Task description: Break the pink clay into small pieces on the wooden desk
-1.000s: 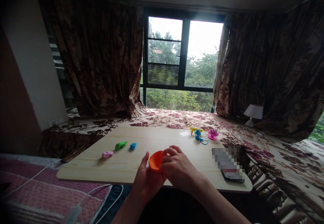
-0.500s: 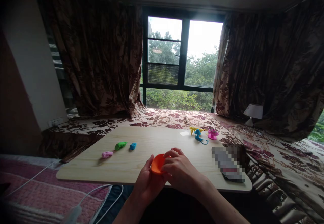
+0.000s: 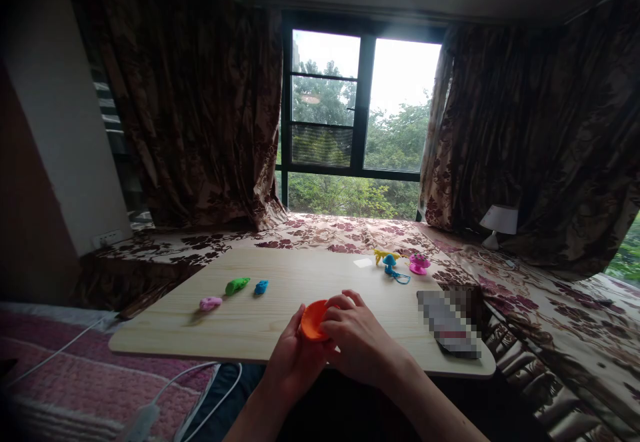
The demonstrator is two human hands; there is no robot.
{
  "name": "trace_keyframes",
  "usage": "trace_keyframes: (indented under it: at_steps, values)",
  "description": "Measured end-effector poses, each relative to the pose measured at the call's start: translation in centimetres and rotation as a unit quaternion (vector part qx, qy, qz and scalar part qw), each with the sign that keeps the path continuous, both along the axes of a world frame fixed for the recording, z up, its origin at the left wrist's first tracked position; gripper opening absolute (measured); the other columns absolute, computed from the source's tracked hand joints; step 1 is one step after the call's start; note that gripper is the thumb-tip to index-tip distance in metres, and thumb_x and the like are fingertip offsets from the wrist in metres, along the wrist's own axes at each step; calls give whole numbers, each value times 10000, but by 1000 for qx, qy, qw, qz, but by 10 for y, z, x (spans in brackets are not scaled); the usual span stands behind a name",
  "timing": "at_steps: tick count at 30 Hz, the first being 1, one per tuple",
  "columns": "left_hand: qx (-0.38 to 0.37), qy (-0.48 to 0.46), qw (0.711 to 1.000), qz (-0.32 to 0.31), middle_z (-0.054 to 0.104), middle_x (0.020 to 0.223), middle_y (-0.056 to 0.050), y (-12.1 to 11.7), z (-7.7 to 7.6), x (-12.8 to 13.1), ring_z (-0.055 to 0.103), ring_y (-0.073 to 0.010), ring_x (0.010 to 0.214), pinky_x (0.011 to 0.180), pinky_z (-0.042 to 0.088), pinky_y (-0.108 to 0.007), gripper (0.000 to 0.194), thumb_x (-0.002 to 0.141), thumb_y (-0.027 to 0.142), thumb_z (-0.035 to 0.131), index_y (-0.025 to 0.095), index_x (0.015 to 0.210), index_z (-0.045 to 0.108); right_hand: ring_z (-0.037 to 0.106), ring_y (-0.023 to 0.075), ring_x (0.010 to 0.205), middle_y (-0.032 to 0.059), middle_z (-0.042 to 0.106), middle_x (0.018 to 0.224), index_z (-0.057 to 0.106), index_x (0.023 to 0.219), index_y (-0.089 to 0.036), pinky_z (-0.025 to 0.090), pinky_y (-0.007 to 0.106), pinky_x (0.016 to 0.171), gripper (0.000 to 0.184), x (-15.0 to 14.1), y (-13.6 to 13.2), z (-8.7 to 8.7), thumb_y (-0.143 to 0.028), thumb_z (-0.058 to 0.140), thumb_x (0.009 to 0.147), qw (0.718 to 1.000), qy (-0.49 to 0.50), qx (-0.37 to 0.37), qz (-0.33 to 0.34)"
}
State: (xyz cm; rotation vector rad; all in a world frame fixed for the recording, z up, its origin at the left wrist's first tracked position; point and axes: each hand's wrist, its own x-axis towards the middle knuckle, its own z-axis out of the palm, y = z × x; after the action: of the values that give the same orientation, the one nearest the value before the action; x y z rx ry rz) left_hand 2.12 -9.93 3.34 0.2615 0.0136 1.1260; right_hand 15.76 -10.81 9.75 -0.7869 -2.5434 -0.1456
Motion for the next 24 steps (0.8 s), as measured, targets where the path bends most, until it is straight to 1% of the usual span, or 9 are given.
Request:
trace_keyframes:
  at_steps: [2,4,7,11,13,16,19,24]
  values:
    - [-2,-11,1000,3,633,990,-92,-1,3,0,579,-155,934,913,394,-290,291,848,299,451,86,1008,567,487,159,937,-1,624,796,612,778,-210,251,346,962,26,-2,2,-2,-218,587,778,1000,3,6,1]
    - [2,-12,1000,1,636,975,-93,-2,4,-2,585,-150,913,886,411,-279,302,849,310,448,79,1002,570,495,152,918,-2,625,791,612,761,-211,261,343,952,66,-4,4,-4,-194,559,796,1000,3,8,15]
    - [5,8,1000,-7,634,989,-101,-2,3,-6,591,-171,900,853,434,-309,331,841,336,457,82,1024,562,497,156,915,2,626,787,620,780,-218,267,349,946,83,-2,4,-4,-185,547,804,1000,1,3,31]
    - [-16,15,1000,12,627,1010,-103,-1,2,-3,586,-175,934,880,427,-313,305,837,309,470,86,1023,562,477,172,949,5,619,850,616,853,-216,253,364,960,76,-1,-1,-1,-219,582,785,1000,16,-2,8]
    - [-20,8,999,25,627,1003,-100,-2,4,-2,584,-171,941,887,423,-303,296,840,304,465,89,1016,565,474,174,948,8,614,856,614,836,-207,254,363,959,60,-3,-1,-1,-223,584,786,1000,19,0,1]
    - [0,-3,1000,14,626,998,-100,-4,7,-3,585,-166,928,873,427,-286,331,846,335,449,83,1031,561,480,163,926,0,611,820,617,776,-205,256,356,957,60,-4,2,-3,-193,563,801,1000,17,3,22]
    - [23,-4,1000,-2,619,1022,-110,-5,7,-4,581,-171,930,870,425,-289,362,852,346,434,72,1060,547,481,161,923,0,612,817,623,801,-211,270,353,949,73,-2,3,-5,-182,555,806,999,17,3,36]
    - [18,8,999,28,615,1044,-113,-5,7,1,570,-163,963,899,412,-280,332,855,303,436,72,1063,553,457,184,981,19,605,879,616,886,-208,261,377,970,98,-2,-1,-6,-216,568,801,1000,19,20,-7]
